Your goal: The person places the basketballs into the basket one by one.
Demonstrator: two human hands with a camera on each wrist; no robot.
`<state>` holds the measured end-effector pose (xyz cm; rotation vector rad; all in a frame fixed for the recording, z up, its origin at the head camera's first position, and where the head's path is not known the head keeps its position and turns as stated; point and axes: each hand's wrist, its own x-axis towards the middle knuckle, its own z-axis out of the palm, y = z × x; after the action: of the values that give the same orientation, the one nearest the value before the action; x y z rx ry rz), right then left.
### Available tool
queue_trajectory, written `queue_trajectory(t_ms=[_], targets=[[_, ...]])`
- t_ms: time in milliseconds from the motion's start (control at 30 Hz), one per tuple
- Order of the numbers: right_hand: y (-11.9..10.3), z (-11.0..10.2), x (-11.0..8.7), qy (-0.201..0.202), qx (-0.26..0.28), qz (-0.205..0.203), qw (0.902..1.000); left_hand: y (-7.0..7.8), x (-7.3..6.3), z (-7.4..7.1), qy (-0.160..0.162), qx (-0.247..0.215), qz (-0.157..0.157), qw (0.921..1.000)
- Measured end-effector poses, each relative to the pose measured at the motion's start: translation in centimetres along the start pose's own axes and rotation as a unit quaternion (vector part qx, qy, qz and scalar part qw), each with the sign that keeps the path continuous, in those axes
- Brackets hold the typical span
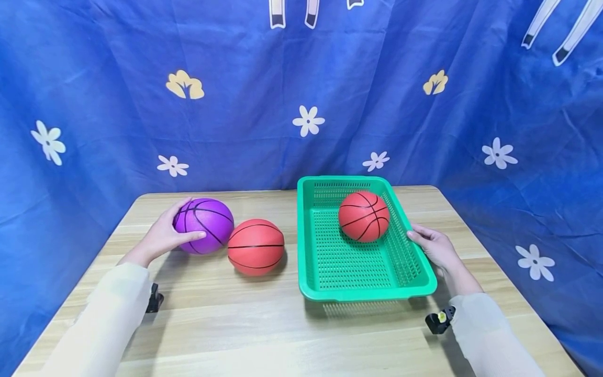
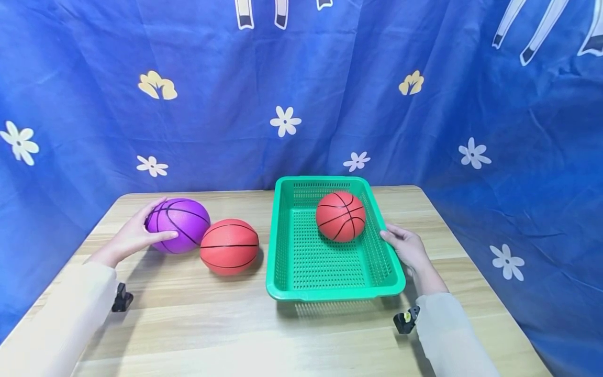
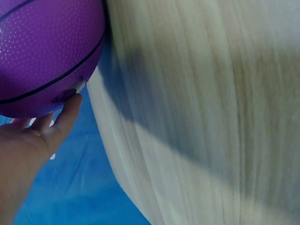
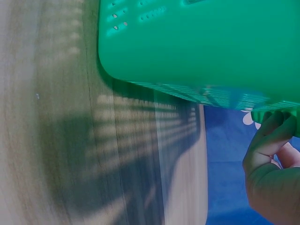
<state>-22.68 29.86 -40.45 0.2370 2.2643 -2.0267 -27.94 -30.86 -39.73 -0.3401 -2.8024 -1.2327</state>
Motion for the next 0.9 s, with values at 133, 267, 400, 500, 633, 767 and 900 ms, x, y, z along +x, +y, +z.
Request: queue_trajectory(t_ms=[133,267,400,500,633,767,900], targets=[[0.0,0.0,-0.1,0.003,0.006,0.0,1.0,0.1,0.1,0.0,0.004,0.0,-0.002,1.0],[0.0,0.0,0.0,0.004,0.006,0.002,1.0,0.2,0.1,0.0,0.014,0.003,-0.005,0.9999],[0.0,0.1,0.0,0.003,0.008,0.006,0.9999,0.3,0.3,-0.3,0.026,0.01,0.001,0.9996],[0.0,0.1,-0.1,0.003,0.009,0.008,0.9999,0.7,0.4,-0.9,0.03,0.012,-0.004,0.9995],[-0.1,0.2,-0.1,0.001,0.009,0.009,0.9999,1.5,0.7,-1.9,0.035,0.016,-0.013,0.9992],[-0.2,0.2,-0.2,-0.001,0.016,0.008,0.9998,2.6,1.3,-2.7,0.047,0.005,-0.004,0.9989],[-0.3,0.2,-0.1,-0.002,0.021,0.007,0.9998,4.0,2.0,-3.1,0.056,0.0,0.01,0.9984]])
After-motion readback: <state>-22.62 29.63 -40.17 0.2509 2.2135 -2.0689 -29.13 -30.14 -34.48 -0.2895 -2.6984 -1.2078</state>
